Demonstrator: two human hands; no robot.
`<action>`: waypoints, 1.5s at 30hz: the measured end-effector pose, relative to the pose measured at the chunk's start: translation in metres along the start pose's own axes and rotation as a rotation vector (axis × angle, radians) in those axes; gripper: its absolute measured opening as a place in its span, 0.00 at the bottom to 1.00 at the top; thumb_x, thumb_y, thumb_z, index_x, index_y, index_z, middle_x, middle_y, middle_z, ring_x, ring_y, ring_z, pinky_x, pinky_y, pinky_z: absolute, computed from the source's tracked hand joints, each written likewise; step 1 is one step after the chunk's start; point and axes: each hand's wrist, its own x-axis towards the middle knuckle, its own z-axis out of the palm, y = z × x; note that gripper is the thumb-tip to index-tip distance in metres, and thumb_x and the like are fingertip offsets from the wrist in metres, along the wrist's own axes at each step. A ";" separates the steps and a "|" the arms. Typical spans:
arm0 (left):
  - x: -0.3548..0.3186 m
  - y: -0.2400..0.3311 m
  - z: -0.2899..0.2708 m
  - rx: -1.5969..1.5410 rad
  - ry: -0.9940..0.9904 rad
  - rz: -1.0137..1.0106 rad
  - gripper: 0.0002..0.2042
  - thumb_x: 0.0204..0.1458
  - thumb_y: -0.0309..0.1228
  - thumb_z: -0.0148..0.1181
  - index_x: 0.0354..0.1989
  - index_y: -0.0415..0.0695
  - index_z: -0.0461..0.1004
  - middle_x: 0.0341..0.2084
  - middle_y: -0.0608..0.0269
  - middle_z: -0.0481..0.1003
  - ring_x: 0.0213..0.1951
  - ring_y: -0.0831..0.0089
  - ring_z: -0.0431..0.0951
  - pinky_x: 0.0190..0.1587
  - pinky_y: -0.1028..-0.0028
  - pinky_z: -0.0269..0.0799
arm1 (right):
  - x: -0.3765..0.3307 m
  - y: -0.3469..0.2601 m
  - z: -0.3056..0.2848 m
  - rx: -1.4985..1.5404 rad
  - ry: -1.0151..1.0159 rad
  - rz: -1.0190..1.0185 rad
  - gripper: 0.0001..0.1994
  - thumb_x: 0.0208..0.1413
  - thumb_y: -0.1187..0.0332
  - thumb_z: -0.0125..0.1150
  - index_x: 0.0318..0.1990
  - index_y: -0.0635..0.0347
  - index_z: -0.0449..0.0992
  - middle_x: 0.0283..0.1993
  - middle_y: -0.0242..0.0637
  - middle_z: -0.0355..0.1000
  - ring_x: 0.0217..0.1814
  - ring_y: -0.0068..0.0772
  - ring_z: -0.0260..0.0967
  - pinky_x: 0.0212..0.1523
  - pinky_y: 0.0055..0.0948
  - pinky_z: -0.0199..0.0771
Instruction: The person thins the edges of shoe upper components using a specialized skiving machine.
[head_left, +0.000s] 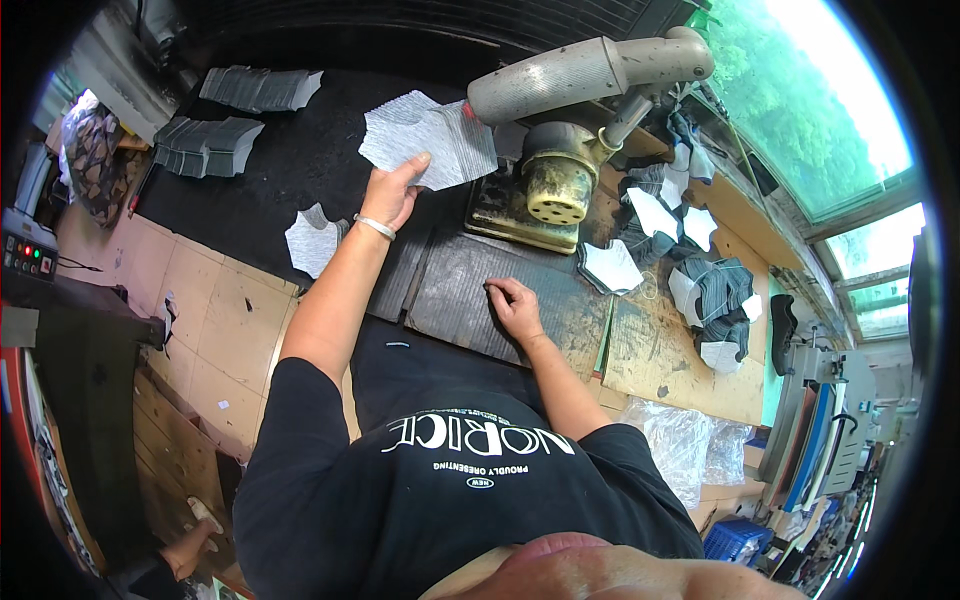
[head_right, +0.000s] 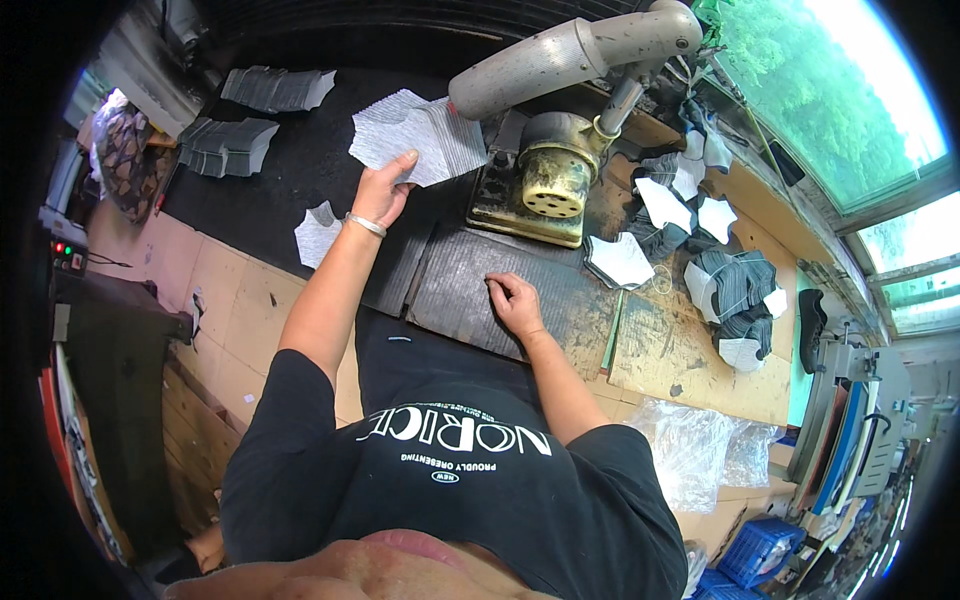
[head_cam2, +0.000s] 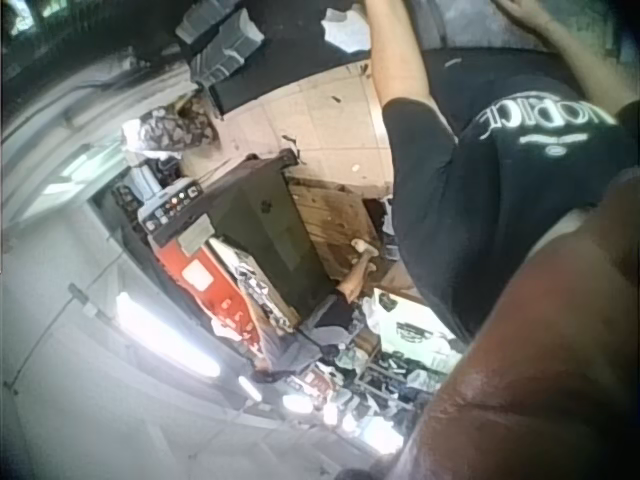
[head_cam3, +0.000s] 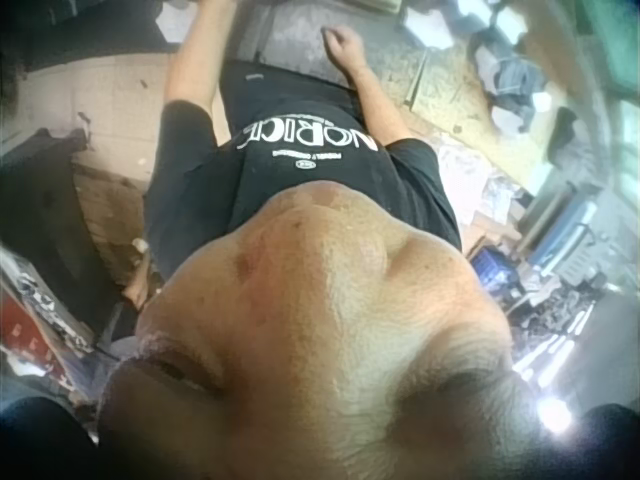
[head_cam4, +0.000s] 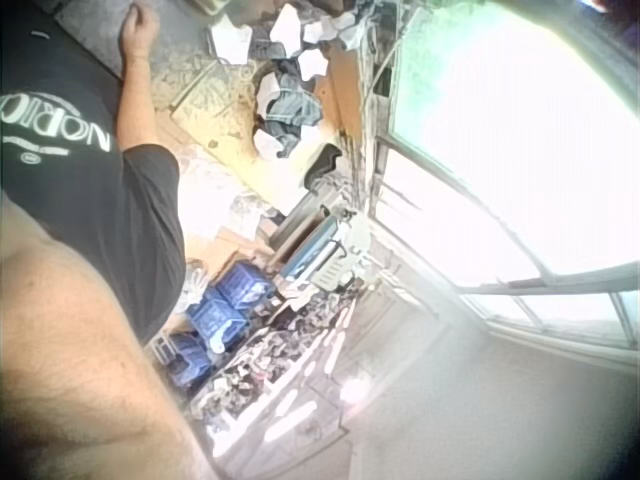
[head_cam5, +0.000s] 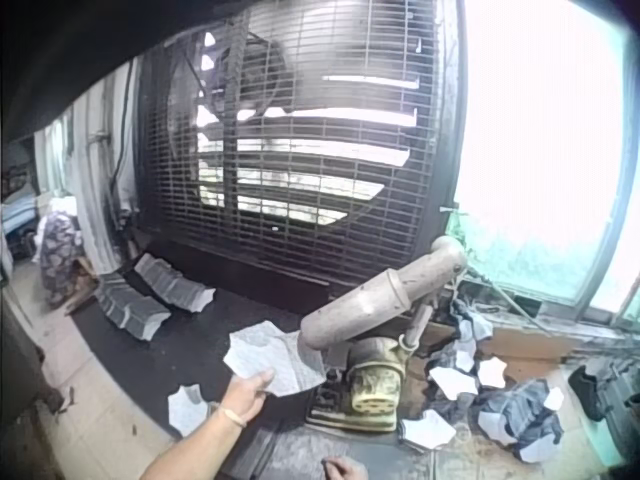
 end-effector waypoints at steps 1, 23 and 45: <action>-0.001 -0.001 0.000 0.002 -0.015 0.013 0.18 0.48 0.22 0.61 0.49 0.42 0.69 0.42 0.61 0.75 0.44 0.70 0.76 0.45 0.69 0.74 | 0.000 0.000 0.000 0.000 -0.001 0.001 0.06 0.53 0.73 0.58 0.36 0.61 0.78 0.32 0.42 0.75 0.33 0.39 0.74 0.35 0.27 0.72; 0.002 0.006 0.001 -0.109 0.162 -0.017 0.13 0.48 0.21 0.61 0.42 0.37 0.71 0.37 0.57 0.74 0.40 0.67 0.75 0.45 0.64 0.69 | 0.001 -0.004 -0.001 0.028 -0.002 0.052 0.05 0.52 0.72 0.58 0.35 0.61 0.78 0.33 0.45 0.75 0.35 0.44 0.74 0.36 0.31 0.73; 0.028 0.027 0.011 -0.324 0.219 0.047 0.12 0.49 0.20 0.59 0.43 0.36 0.71 0.41 0.57 0.73 0.46 0.65 0.73 0.53 0.65 0.67 | 0.001 -0.001 0.000 0.036 0.005 0.034 0.05 0.52 0.73 0.58 0.35 0.61 0.78 0.32 0.43 0.74 0.34 0.43 0.74 0.35 0.29 0.72</action>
